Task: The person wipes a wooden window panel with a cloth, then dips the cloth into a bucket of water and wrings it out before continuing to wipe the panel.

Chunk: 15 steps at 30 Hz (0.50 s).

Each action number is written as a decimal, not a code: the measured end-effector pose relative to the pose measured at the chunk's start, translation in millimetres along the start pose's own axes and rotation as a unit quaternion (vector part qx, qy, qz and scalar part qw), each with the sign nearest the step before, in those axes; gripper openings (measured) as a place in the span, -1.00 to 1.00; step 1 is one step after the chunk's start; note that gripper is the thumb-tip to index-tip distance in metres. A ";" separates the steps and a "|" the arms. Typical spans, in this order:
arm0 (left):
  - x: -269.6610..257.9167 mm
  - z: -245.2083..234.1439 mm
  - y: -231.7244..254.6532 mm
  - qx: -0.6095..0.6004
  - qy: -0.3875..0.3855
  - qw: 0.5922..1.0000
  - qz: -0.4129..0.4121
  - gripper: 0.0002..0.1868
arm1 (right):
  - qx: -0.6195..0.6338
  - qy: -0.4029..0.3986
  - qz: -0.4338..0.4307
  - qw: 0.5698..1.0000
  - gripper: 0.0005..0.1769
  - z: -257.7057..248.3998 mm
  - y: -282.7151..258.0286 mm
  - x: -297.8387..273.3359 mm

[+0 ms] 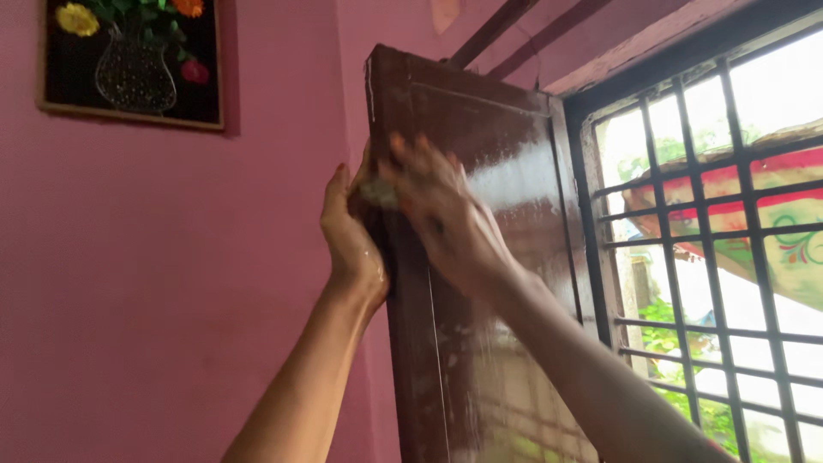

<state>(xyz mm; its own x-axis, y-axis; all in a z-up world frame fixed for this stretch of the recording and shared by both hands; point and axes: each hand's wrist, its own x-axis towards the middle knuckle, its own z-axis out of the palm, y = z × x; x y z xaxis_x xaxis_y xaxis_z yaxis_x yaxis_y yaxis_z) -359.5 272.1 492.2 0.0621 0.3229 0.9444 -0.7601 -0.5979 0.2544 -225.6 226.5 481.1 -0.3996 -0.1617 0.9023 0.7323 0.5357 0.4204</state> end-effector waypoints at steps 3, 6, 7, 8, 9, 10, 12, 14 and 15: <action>6.0 -3.3 -10.4 0.080 0.027 0.996 0.019 -0.29 | -0.035 0.025 0.010 0.999 -0.47 1.9 26.1 60.1; 9.1 -5.5 -18.2 0.168 -0.021 0.979 0.116 -0.31 | -0.054 0.014 0.036 0.998 -0.51 2.9 37.3 85.8; 10.7 -4.6 -17.3 0.173 -0.021 0.978 0.112 -0.33 | -0.054 0.013 0.038 0.998 -0.52 2.5 39.6 85.6; 11.0 -0.7 -17.0 0.179 -0.020 0.978 0.107 -0.34 | -0.053 0.013 0.040 0.998 -0.54 0.0 43.0 83.9; 8.8 4.0 -16.1 0.216 -0.009 0.971 0.099 -0.35 | -0.059 0.012 0.028 0.998 -0.53 -4.4 47.6 81.9; 4.7 6.7 -12.6 0.252 0.002 0.963 0.090 -0.36 | -0.065 0.010 0.017 0.998 -0.51 -8.3 52.7 79.9; 2.9 15.2 -8.5 0.291 0.018 0.954 0.072 -0.37 | -0.074 0.005 0.026 0.997 -0.50 -15.3 66.6 72.3; 1.6 18.1 -4.9 0.294 0.038 0.953 0.058 -0.37 | -0.077 -0.007 0.056 0.995 -0.50 -27.8 87.6 58.6; 0.8 19.3 -5.9 0.295 0.040 0.953 0.052 -0.37 | -0.071 0.017 0.046 0.996 -0.52 -28.4 99.1 52.1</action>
<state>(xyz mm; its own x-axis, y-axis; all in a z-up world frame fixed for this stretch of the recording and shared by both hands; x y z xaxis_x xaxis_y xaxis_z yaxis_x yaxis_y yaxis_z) -342.5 261.6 495.4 -0.0602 0.2806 0.9579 -0.2620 -0.9305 0.2561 -158.2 247.7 572.4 -0.3109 -0.1467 0.9390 0.8360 0.4278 0.3436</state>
